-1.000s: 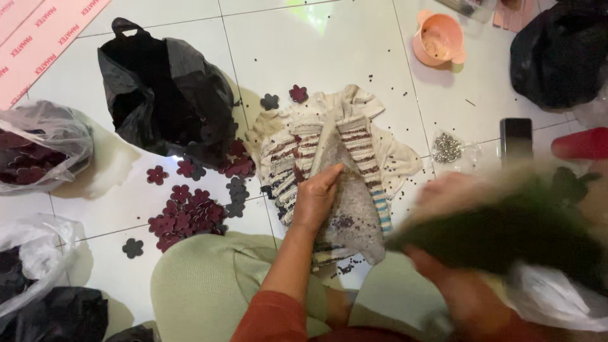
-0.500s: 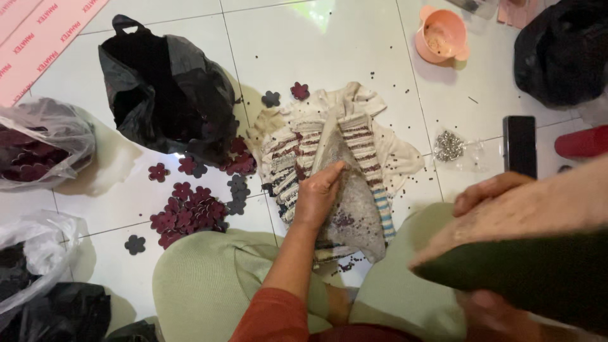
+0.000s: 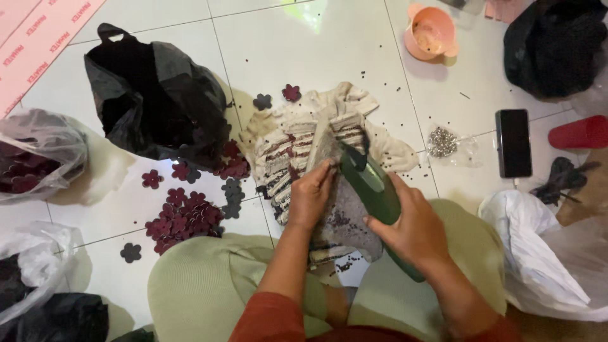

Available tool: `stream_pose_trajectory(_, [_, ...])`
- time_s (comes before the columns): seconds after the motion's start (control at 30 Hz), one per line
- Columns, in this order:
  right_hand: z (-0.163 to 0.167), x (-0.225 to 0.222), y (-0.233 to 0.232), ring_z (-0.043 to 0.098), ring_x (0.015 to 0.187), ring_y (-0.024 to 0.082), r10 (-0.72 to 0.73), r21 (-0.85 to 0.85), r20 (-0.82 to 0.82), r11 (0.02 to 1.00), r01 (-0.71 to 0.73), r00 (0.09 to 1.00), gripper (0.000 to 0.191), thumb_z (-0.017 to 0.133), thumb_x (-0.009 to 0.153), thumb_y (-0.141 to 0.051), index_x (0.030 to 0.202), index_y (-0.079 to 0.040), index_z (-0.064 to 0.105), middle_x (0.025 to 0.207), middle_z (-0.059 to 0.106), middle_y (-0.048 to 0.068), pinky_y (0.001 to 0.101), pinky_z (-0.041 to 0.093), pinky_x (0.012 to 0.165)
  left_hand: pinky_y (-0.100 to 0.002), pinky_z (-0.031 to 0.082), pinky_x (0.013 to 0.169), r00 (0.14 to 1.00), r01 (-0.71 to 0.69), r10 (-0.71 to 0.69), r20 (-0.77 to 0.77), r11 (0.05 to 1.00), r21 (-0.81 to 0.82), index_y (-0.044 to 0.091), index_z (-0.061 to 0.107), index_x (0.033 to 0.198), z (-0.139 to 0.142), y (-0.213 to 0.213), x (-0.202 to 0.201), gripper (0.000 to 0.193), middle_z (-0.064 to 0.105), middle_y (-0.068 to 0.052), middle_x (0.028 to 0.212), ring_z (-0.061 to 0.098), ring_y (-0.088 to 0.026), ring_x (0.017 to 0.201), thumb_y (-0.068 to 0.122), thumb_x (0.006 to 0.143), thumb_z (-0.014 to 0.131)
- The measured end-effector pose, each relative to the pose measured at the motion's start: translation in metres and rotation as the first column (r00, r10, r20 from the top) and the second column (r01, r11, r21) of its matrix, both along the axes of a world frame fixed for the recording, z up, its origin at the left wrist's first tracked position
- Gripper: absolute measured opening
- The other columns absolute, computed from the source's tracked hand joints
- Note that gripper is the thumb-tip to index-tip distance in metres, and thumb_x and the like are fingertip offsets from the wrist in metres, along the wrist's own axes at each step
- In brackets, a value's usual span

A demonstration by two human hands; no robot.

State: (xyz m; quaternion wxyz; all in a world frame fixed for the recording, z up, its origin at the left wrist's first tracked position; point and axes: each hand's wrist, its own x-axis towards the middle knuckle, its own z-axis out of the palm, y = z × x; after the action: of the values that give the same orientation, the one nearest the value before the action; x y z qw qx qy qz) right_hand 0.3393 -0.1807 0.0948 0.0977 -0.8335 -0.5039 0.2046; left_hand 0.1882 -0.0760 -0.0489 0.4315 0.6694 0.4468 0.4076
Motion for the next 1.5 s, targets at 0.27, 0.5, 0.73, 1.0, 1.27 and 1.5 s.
stream_pose_trajectory(0.27, [-0.005, -0.006, 0.009, 0.063, 0.106, 0.037, 0.028, -0.09, 0.064, 0.996, -0.022, 0.998, 0.099, 0.086, 0.065, -0.042, 0.15, -0.015, 0.043, 0.116, 0.062, 0.017, 0.0479, 0.053, 0.085, -0.033, 0.06, 0.082, 0.999, 0.003, -0.002, 0.038, 0.999, -0.038, 0.008, 0.073, 0.121, 0.012, 0.005, 0.0, 0.025, 0.078, -0.014, 0.109, 0.079, -0.026, 0.098, 0.007, 0.096, 0.07])
stream_pose_trajectory(0.5, [-0.002, -0.014, 0.011, 0.062, 0.105, 0.038, 0.063, -0.168, 0.164, 0.985, -0.036, 0.984, 0.1, 0.088, 0.064, -0.043, 0.15, -0.016, 0.043, 0.11, 0.061, 0.017, 0.0487, 0.053, 0.085, -0.031, 0.06, 0.084, 0.99, -0.049, 0.067, 0.124, 0.989, -0.142, 0.007, 0.074, 0.122, 0.02, 0.003, 0.002, 0.026, 0.079, -0.014, 0.108, 0.079, -0.02, 0.097, 0.009, 0.096, 0.071])
stream_pose_trajectory(0.73, [0.006, -0.01, 0.003, 0.064, 0.105, 0.037, 0.002, 0.01, 0.007, 1.0, -0.002, 1.0, 0.097, 0.086, 0.066, -0.042, 0.149, -0.015, 0.044, 0.118, 0.061, 0.018, 0.0481, 0.053, 0.083, -0.028, 0.058, 0.072, 0.992, -0.044, 0.071, 0.102, 0.968, -0.247, 0.006, 0.075, 0.122, 0.02, 0.001, -0.003, 0.027, 0.08, -0.014, 0.097, 0.072, -0.011, 0.077, 0.011, 0.096, 0.069])
stream_pose_trajectory(1.0, [0.001, -0.011, 0.01, 0.061, 0.11, 0.038, 0.055, -0.284, 0.02, 0.958, -0.047, 0.998, 0.103, 0.086, 0.068, -0.044, 0.154, -0.017, 0.037, 0.116, 0.06, 0.019, 0.0482, 0.052, 0.09, -0.027, 0.057, 0.092, 0.92, -0.088, 0.202, 0.336, 0.942, -0.325, 0.003, 0.075, 0.116, -0.004, 0.002, 0.0, 0.022, 0.079, -0.008, 0.108, 0.072, -0.01, 0.101, 0.017, 0.107, 0.061])
stream_pose_trajectory(1.27, [-0.018, 0.017, -0.002, 0.07, 0.105, 0.024, -0.11, 0.103, -0.402, 0.981, 0.164, 0.909, 0.078, 0.082, 0.074, -0.033, 0.138, 0.0, 0.054, 0.119, 0.071, 0.018, 0.0372, 0.054, 0.092, -0.042, 0.056, 0.073, 0.959, -0.116, 0.088, -0.271, 0.989, -0.09, 0.014, 0.07, 0.121, 0.031, 0.01, -0.018, 0.028, 0.076, -0.01, 0.098, 0.071, -0.028, 0.083, 0.021, 0.094, 0.067])
stream_pose_trajectory(1.5, [-0.033, 0.033, 0.003, 0.067, 0.093, 0.015, -0.153, 0.098, -0.593, 0.961, 0.259, 0.791, 0.061, 0.078, 0.082, -0.026, 0.134, -0.002, 0.058, 0.11, 0.073, 0.009, 0.032, 0.056, 0.082, -0.049, 0.054, 0.075, 0.839, 0.102, -0.07, -0.54, 0.994, 0.03, 0.02, 0.074, 0.106, 0.06, 0.011, -0.01, 0.017, 0.076, -0.011, 0.092, 0.072, -0.035, 0.084, 0.021, 0.089, 0.072])
